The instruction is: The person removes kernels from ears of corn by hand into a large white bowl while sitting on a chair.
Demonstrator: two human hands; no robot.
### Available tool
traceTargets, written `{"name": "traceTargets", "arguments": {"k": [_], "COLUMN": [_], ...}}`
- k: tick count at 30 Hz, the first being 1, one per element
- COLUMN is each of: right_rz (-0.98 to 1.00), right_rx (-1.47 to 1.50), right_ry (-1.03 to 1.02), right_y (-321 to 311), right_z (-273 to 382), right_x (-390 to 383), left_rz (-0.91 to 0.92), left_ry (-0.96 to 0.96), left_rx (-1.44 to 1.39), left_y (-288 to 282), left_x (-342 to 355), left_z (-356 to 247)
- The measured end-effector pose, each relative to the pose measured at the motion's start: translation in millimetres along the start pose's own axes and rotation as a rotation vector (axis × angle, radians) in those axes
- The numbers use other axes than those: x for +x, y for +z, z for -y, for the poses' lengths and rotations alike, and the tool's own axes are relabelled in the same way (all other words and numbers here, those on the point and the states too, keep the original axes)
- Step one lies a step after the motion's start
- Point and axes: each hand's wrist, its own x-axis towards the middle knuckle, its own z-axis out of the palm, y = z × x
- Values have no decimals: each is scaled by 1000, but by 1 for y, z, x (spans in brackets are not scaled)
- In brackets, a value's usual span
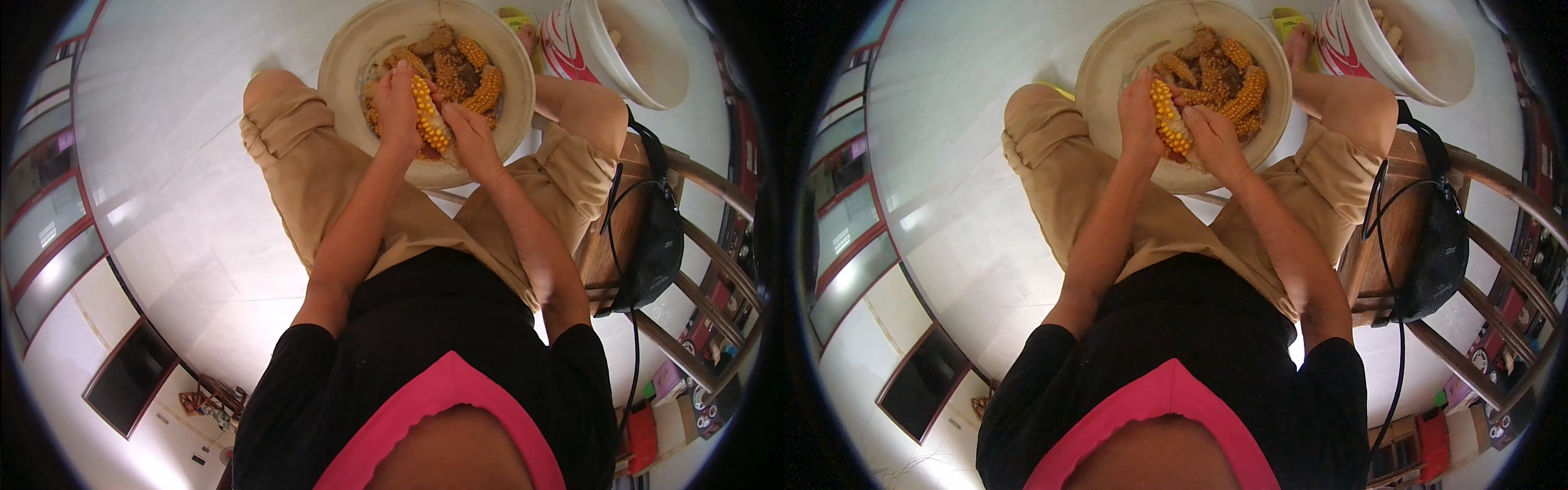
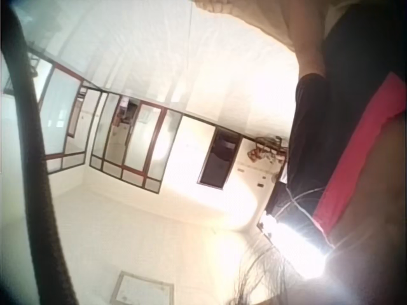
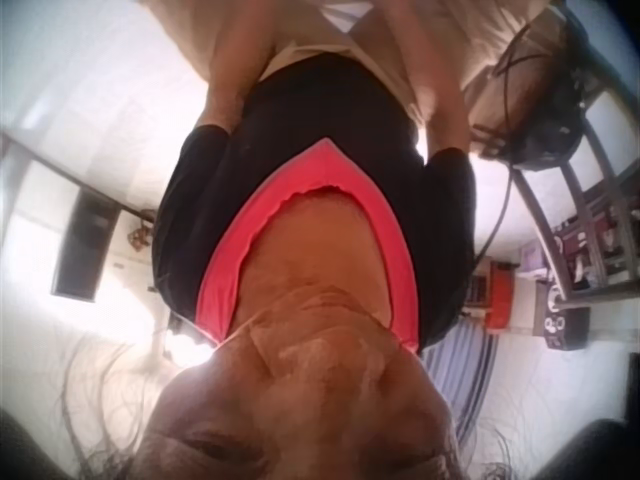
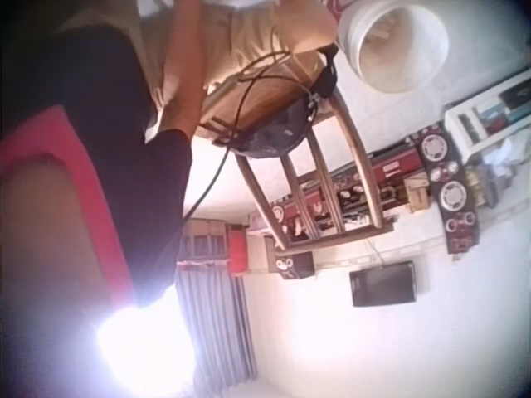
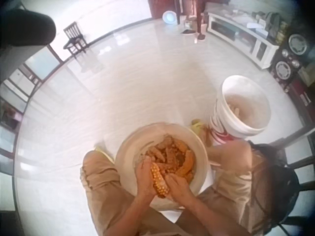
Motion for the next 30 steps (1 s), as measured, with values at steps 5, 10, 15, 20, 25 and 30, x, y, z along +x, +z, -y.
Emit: {"name": "traceTargets", "arguments": {"k": [5,10,15,20,25,30], "right_rz": [140,153,34,20,157,121], "right_rx": [-295,-299,-89,57,-195,-201], "right_ry": [74,0,58,-46,83,41], "right_y": [-4,-7,-8,-2,-9,-10], "right_z": [24,25,10,19,16,17], "right_x": [2,0,1,6,5,2], "left_rz": [44,55,121,106,121,157], "left_ry": [71,11,1,11,7,-27], "left_rx": [60,24,-28,-39,10,-19], "left_y": [0,2,-1,-2,-3,-2], "left_x": [-1,-3,1,2,3,1], "left_z": [4,2,4,8,12,9]}}
